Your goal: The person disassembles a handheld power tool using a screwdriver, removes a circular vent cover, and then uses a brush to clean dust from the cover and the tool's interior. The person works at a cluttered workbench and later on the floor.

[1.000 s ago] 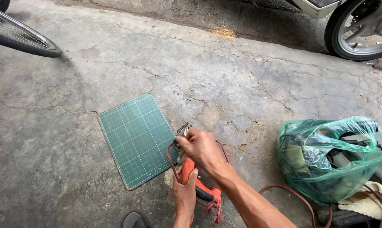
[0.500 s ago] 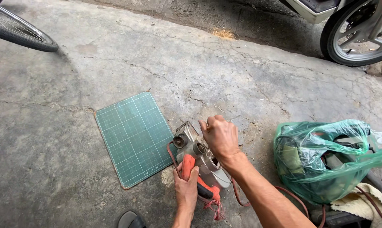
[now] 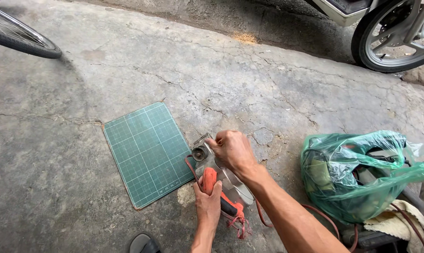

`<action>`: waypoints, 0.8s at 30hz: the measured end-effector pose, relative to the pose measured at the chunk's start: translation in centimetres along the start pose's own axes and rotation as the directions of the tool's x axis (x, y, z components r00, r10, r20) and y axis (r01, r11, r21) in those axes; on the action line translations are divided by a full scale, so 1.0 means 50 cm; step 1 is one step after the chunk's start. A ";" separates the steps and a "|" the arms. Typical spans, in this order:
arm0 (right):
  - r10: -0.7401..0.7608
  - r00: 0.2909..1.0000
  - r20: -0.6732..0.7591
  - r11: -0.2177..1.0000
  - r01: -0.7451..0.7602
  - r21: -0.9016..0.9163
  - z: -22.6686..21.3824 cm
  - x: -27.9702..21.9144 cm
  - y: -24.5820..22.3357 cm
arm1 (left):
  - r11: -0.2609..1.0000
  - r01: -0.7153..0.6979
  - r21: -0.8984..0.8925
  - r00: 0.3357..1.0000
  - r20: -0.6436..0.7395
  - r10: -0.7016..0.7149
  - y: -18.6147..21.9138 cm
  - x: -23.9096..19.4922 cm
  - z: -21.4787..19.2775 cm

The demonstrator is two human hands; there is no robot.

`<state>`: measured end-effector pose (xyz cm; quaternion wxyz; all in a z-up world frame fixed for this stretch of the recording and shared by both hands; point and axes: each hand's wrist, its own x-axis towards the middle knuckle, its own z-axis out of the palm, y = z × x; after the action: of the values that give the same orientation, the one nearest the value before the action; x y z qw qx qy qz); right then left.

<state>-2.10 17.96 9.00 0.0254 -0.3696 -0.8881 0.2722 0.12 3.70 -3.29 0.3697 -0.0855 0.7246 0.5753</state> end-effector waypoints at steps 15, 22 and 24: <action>-0.198 0.956 -0.215 0.960 0.234 0.154 -0.040 -0.131 0.095 | 0.984 -0.002 0.181 0.988 0.154 -0.026 0.034 -0.005 0.026; -0.016 0.986 0.164 0.979 -0.018 0.202 -0.006 -0.172 0.162 | 0.975 -0.114 0.188 0.993 0.042 0.108 -0.024 0.039 0.049; 0.157 0.974 0.161 0.984 -0.169 0.061 -0.031 -0.187 0.157 | 0.985 -0.084 0.153 0.993 0.097 0.070 0.001 0.009 0.035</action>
<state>10.11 16.94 7.83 -0.0527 -0.4177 -0.8433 0.3340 0.53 5.45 -3.65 0.3855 -0.0015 0.7527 0.5337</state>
